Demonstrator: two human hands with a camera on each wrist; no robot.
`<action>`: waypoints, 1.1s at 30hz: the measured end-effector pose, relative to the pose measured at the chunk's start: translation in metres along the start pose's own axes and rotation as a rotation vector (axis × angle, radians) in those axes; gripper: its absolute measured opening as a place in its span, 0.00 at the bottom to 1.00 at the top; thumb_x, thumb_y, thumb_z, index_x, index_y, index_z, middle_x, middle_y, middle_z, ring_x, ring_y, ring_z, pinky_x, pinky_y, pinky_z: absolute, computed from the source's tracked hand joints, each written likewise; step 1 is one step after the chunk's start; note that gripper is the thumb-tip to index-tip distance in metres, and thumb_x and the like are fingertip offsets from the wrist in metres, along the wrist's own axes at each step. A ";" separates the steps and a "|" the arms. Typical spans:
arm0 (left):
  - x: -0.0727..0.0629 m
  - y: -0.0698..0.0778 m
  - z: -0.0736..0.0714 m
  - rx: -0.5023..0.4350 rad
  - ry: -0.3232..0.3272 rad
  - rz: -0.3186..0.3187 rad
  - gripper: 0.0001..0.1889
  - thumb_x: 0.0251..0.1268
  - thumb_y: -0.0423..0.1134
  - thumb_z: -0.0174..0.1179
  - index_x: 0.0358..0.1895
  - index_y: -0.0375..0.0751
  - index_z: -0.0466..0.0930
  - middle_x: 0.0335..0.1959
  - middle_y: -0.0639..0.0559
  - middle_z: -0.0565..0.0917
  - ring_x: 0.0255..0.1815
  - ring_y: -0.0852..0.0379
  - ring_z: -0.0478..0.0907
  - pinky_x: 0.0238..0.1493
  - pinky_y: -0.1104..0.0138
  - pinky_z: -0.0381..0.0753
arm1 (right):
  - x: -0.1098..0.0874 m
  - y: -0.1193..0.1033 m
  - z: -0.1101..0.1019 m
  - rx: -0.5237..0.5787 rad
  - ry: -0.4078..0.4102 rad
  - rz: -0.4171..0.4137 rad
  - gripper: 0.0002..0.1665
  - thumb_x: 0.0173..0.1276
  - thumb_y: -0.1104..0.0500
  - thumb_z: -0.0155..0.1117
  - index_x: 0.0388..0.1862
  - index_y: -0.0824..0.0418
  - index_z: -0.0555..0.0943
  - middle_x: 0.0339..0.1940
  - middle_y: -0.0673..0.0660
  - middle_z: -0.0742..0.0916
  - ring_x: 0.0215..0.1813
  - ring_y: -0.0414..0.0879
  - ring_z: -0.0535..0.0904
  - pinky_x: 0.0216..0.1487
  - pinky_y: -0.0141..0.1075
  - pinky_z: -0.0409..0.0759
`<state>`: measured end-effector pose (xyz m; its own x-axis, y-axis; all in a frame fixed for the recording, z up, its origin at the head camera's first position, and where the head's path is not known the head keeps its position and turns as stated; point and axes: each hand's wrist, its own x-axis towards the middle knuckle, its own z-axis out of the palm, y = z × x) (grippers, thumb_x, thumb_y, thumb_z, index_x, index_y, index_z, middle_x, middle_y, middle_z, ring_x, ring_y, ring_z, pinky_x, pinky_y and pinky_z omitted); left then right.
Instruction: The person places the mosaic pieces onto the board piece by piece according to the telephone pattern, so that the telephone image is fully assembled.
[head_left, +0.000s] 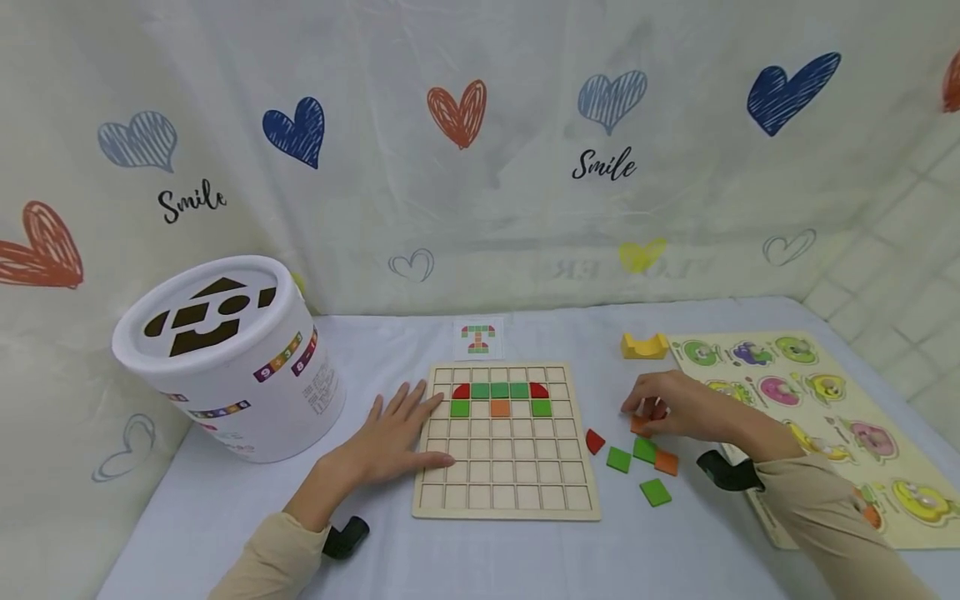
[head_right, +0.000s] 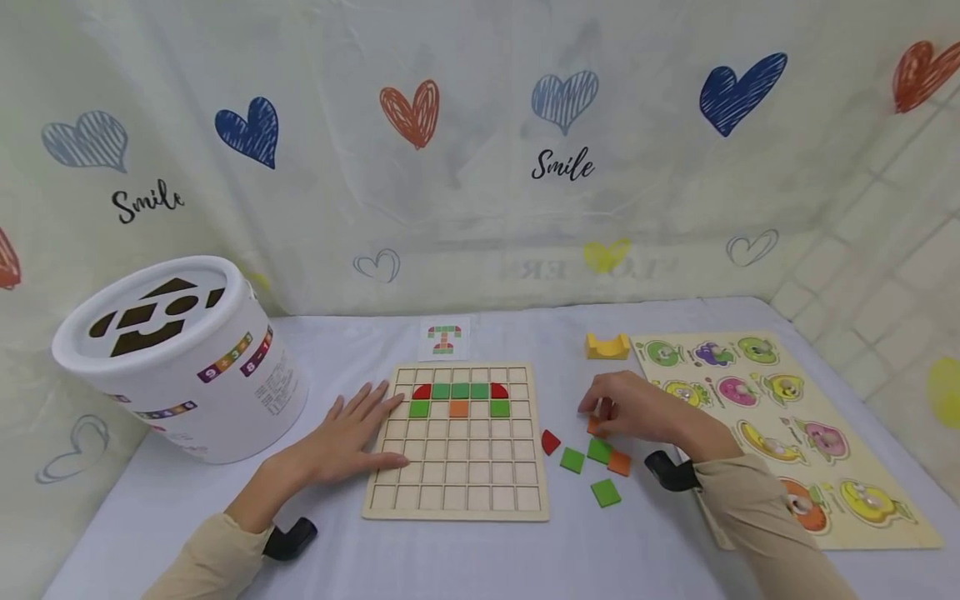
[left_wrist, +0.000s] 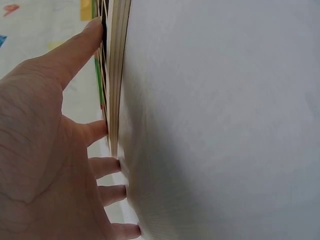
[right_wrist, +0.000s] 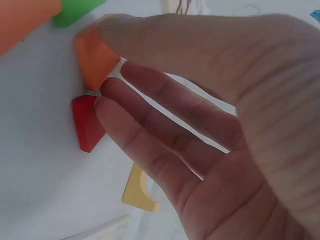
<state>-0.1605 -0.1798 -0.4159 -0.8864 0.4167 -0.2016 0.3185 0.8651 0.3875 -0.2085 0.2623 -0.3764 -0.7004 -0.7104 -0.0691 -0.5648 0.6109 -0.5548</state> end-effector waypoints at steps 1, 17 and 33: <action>0.000 0.000 0.000 -0.001 0.001 0.001 0.54 0.66 0.75 0.58 0.85 0.46 0.53 0.87 0.39 0.45 0.87 0.36 0.34 0.78 0.32 0.33 | -0.001 0.000 0.001 0.003 -0.001 0.004 0.11 0.62 0.66 0.79 0.44 0.64 0.89 0.38 0.47 0.85 0.38 0.38 0.83 0.40 0.35 0.86; 0.001 -0.001 -0.001 0.006 0.002 0.003 0.54 0.66 0.74 0.58 0.85 0.45 0.53 0.87 0.39 0.44 0.87 0.37 0.34 0.78 0.32 0.33 | 0.001 -0.001 0.000 0.037 0.018 0.090 0.13 0.56 0.66 0.83 0.40 0.64 0.89 0.33 0.47 0.87 0.34 0.36 0.80 0.37 0.31 0.83; -0.001 0.000 -0.001 -0.004 0.001 0.002 0.54 0.66 0.75 0.57 0.85 0.45 0.54 0.87 0.39 0.44 0.87 0.37 0.34 0.79 0.32 0.33 | 0.003 0.004 0.002 0.051 0.096 0.032 0.13 0.55 0.67 0.83 0.36 0.59 0.88 0.33 0.45 0.87 0.36 0.39 0.82 0.41 0.37 0.86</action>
<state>-0.1604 -0.1806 -0.4151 -0.8863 0.4179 -0.1999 0.3189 0.8633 0.3911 -0.2121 0.2617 -0.3803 -0.7575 -0.6527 -0.0092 -0.5205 0.6125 -0.5949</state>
